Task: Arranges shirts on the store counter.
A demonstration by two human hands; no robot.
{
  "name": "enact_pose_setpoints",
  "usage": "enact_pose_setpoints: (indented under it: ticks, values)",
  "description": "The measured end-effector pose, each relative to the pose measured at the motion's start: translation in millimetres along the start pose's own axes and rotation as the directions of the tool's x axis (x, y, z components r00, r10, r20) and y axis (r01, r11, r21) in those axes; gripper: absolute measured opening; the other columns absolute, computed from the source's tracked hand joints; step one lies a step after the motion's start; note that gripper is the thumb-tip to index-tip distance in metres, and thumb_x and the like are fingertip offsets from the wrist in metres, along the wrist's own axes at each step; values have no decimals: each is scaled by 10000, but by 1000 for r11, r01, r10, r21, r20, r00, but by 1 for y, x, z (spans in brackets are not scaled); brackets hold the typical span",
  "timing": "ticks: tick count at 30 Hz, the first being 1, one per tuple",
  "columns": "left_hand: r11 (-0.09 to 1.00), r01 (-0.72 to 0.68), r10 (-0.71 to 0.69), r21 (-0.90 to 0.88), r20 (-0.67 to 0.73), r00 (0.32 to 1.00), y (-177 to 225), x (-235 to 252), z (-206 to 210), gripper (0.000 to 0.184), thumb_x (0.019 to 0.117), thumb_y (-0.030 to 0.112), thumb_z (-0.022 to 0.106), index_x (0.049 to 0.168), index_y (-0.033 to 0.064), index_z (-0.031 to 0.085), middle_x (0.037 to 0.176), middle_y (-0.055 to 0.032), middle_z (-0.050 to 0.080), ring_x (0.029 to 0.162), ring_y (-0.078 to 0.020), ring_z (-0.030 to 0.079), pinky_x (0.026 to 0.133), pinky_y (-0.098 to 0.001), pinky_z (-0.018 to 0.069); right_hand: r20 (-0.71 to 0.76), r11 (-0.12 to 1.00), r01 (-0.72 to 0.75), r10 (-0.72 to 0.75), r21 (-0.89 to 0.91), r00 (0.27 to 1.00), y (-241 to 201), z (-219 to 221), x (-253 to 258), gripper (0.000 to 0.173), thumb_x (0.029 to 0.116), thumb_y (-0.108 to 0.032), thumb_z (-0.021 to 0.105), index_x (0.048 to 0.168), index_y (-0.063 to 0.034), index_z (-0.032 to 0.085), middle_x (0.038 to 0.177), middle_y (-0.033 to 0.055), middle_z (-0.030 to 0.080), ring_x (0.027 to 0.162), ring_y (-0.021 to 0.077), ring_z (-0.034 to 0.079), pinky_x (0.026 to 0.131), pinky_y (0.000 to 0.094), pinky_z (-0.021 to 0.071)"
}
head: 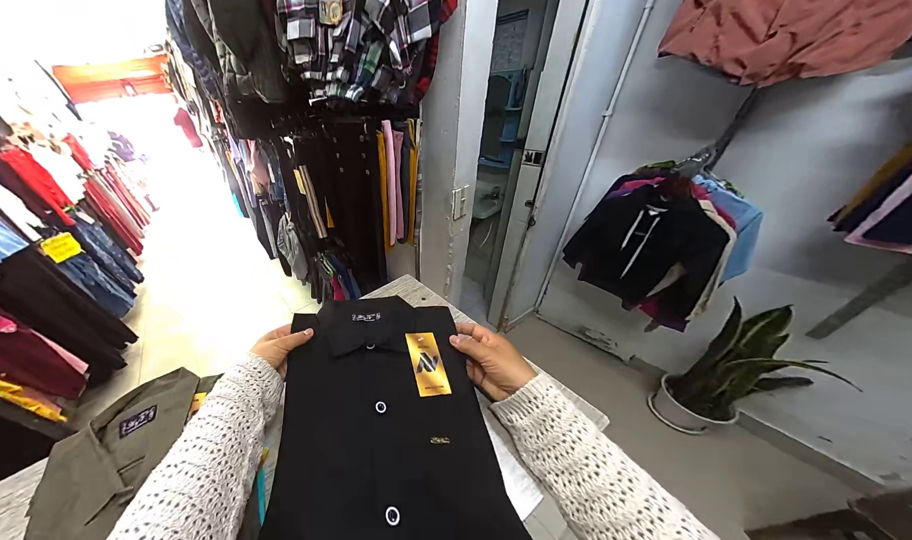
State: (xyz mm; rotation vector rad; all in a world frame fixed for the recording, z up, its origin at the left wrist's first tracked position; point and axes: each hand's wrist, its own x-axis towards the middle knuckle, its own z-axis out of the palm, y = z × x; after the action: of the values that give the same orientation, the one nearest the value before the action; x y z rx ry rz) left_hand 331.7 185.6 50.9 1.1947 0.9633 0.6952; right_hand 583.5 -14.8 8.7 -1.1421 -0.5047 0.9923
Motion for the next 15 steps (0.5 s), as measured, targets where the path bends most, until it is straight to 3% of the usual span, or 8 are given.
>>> enact_pose_setpoints:
  ticks: [3, 5, 8, 10, 11, 12, 13, 15]
  values:
    - [1000, -17, 17, 5, 45, 999, 3, -4, -4, 157, 1010, -42, 519, 1136, -3, 603, 852, -93, 725, 697, -133, 713, 644, -289, 605, -5, 999, 17, -18, -36, 1000, 1, -5, -6, 359, 982, 94, 548, 1315, -23, 483, 906, 120, 712, 724, 164, 726, 676, 296, 616]
    - [998, -32, 31, 50, 21, 999, 6, -13, 0, 229, 1001, -46, 533, 1224, 1, 556, 903, -111, 709, 714, -132, 703, 665, -294, 601, -60, 990, 79, -86, -114, 994, 3, -5, -10, 423, 955, 107, 581, 1339, -34, 477, 975, 96, 699, 741, 148, 709, 675, 296, 606]
    - [955, -47, 47, 294, 6, 999, 1, -45, -9, 555, 980, 7, 621, 1467, 41, 358, 1128, -172, 677, 858, -191, 707, 761, -371, 598, -10, 860, 293, -327, -418, 945, 9, -17, -43, 600, 901, -6, 692, 1453, -62, 463, 1421, 132, 563, 1094, 221, 679, 891, 410, 589]
    - [797, -226, 184, 561, 133, 974, -21, -75, -37, 766, 885, 120, 777, 1514, 26, 350, 1345, -190, 615, 1099, -259, 687, 900, -454, 591, 199, 713, 470, -434, -520, 879, 22, -37, -83, 646, 868, -266, 759, 1446, -106, 519, 1500, 97, 514, 1309, 236, 569, 1028, 443, 544]
    - [651, -380, 264, 658, 273, 925, -34, -96, -51, 809, 841, 275, 816, 1486, 1, 412, 1437, -201, 543, 1245, -294, 610, 988, -486, 555, 327, 645, 558, -453, -523, 830, 31, -47, -105, 622, 866, -404, 782, 1392, -130, 594, 1503, 81, 523, 1351, 246, 536, 1067, 452, 525]
    - [464, -559, 351, 687, 437, 828, -46, -117, -61, 780, 823, 457, 793, 1391, -13, 537, 1440, -226, 535, 1299, -338, 562, 1027, -519, 523, 440, 563, 630, -450, -535, 777, 38, -52, -125, 562, 871, -473, 771, 1323, -157, 664, 1505, 89, 528, 1368, 252, 523, 1086, 454, 513]
    - [304, -700, 415, 647, 571, 708, -55, -139, -65, 699, 835, 545, 738, 1272, 9, 643, 1407, -247, 565, 1297, -384, 562, 1028, -555, 505, 525, 464, 683, -436, -565, 731, 44, -53, -144, 484, 897, -474, 744, 1287, -194, 688, 1514, 101, 522, 1394, 245, 503, 1110, 438, 493]
    - [43, -829, 489, 558, 711, 505, -67, -168, -66, 473, 922, 517, 637, 1107, 84, 688, 1283, -198, 651, 1189, -330, 649, 962, -484, 556, 580, 273, 740, -480, -614, 658, 58, -49, -164, 309, 951, -305, 698, 1241, -200, 710, 1452, 140, 579, 1416, 282, 488, 1157, 443, 441]
